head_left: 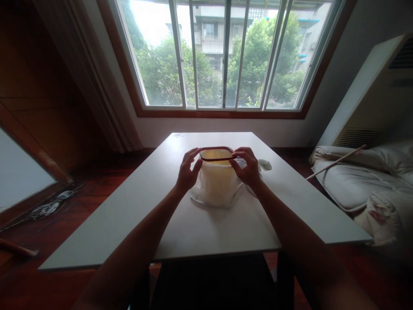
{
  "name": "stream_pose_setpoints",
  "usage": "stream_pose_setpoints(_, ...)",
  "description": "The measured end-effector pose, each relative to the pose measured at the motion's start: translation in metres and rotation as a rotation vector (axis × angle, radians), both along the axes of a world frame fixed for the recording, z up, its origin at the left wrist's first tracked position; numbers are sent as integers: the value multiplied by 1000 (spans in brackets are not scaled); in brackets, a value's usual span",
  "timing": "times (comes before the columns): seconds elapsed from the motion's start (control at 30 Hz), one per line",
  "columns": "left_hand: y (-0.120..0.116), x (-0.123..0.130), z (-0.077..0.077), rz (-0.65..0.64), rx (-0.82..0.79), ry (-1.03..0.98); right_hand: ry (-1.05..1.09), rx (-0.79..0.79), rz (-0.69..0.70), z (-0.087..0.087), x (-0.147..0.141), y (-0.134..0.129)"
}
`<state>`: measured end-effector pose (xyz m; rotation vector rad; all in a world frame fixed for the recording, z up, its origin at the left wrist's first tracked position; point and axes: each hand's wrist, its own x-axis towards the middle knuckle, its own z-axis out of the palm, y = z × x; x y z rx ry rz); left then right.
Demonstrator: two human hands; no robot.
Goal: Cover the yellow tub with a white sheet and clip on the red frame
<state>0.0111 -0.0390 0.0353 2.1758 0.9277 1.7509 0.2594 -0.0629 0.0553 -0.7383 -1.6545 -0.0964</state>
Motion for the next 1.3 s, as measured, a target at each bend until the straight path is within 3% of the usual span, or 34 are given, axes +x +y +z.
stream_pose_setpoints(0.3,2,1,-2,-34,-115,-18,-46,31,72,0,-5,-6)
stream_pose_setpoints(0.57,3,3,-5,-69,-129,-20,20,-130,-44,-9,-3,7)
stream_pose_setpoints(0.73,1,3,-2,-70,-102,-9,17,-273,31,-16,0,15)
stream_pose_setpoints(1.13,-8,6,6,51,40,31,157,-393,242,-13,2,18)
stream_pose_setpoints(1.3,-5,7,1,-66,-74,52,196,-425,256,-17,-1,19)
